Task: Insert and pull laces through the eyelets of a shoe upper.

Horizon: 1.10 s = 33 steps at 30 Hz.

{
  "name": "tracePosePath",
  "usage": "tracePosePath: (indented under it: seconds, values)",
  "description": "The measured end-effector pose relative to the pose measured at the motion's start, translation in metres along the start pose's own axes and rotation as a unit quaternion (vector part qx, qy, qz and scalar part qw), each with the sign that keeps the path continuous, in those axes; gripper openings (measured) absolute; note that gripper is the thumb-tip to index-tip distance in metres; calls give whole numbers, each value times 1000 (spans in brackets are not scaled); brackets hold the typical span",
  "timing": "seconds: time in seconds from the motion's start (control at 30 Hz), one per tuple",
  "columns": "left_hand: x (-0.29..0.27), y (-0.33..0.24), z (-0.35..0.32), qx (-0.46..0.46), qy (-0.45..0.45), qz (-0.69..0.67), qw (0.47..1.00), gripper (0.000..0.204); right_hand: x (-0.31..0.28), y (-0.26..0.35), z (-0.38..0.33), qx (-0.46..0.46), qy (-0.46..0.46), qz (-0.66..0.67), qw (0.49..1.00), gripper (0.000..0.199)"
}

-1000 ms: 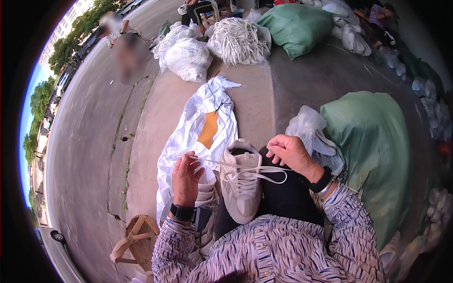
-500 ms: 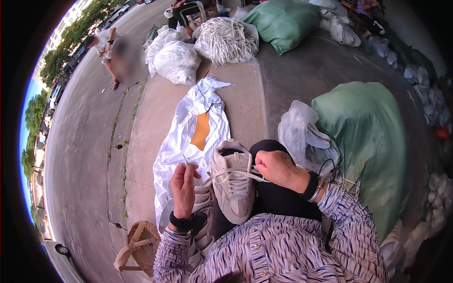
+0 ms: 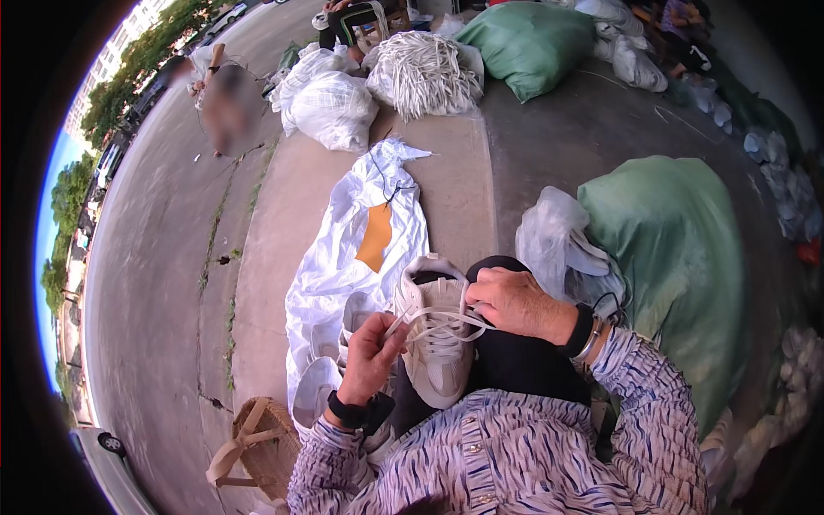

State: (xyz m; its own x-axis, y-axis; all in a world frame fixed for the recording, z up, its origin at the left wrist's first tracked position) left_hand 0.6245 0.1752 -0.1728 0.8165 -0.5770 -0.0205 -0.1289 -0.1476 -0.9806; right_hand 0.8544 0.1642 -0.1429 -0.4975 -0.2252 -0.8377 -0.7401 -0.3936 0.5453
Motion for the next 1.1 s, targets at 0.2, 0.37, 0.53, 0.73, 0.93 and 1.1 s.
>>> tracePosePath:
  seconds: [0.2, 0.37, 0.53, 0.73, 0.93, 1.1]
  values:
    - [-18, -2, 7, -14, 6, -5, 1000, 24, 1, 1, 10, -68, -2, -90, 994, 17]
    - [-16, -9, 20, 35, -83, 51, 995, 25, -1, 3, 24, -36, 121, -92, 988, 12]
    - [5, -13, 26, 87, -71, 207, 972, 21, 13, 0, 33, 42, 151, -62, 986, 13]
    - [1, 10, 22, 37, -10, 21, 999, 20, 12, -20, 46, 110, 28, 101, 988, 12]
    - [-4, 10, 23, 76, -38, 73, 994, 19, -46, -86, 50, 238, -196, 278, 910, 20]
    - [0, 13, 29, 33, -16, 33, 999, 19, -24, -43, 42, 90, -138, 204, 965, 10]
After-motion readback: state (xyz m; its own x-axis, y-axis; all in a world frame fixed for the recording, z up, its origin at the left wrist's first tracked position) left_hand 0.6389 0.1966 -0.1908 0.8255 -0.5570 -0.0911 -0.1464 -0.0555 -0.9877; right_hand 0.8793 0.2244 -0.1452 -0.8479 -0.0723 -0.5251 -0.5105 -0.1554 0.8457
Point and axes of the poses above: each hand's wrist, its own z-axis towards the middle knuckle, its own x-axis out of the palm, y = z × x, the point moved 6 cm from there along z, towards the middle knuckle, and after that the axes turned 9 degrees about y, right-handed, at the moved point
